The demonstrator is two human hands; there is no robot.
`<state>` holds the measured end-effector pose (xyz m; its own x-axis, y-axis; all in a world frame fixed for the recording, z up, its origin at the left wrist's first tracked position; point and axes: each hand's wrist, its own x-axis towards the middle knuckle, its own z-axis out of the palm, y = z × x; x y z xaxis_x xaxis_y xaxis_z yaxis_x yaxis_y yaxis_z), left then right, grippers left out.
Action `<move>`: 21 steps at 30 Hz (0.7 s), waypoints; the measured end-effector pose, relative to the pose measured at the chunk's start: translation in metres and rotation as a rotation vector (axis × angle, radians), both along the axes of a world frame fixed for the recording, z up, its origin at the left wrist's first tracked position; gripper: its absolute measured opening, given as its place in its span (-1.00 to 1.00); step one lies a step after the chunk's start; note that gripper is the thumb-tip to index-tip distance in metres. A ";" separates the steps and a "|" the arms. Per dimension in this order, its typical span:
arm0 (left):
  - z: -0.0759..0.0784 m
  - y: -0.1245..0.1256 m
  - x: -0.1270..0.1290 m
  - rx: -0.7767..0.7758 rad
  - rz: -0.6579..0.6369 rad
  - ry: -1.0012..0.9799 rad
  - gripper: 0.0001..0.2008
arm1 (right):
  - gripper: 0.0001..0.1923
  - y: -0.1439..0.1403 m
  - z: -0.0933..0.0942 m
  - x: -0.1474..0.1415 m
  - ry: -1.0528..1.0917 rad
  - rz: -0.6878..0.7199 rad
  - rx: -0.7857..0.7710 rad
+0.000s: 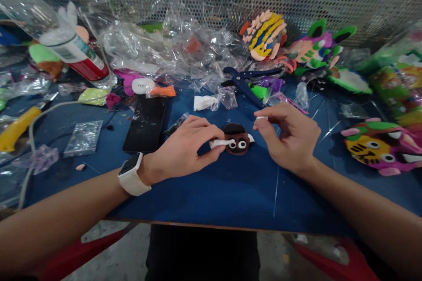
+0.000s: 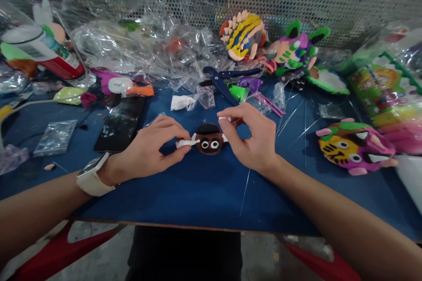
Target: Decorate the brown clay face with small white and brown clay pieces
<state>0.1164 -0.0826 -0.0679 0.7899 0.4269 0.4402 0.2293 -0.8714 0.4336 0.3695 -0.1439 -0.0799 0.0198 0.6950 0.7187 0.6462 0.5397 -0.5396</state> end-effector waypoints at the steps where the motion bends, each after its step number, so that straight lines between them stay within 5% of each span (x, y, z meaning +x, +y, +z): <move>1: 0.000 0.000 0.000 -0.006 0.012 0.000 -0.90 | -0.81 0.001 -0.002 0.000 0.010 0.015 -0.009; 14: -0.002 0.002 0.000 0.043 0.081 0.004 -0.88 | -0.84 -0.006 0.001 -0.004 -0.096 0.132 -0.063; 21: -0.007 0.010 0.000 0.140 0.202 0.210 -0.85 | -0.84 -0.009 0.001 -0.006 -0.115 0.071 -0.146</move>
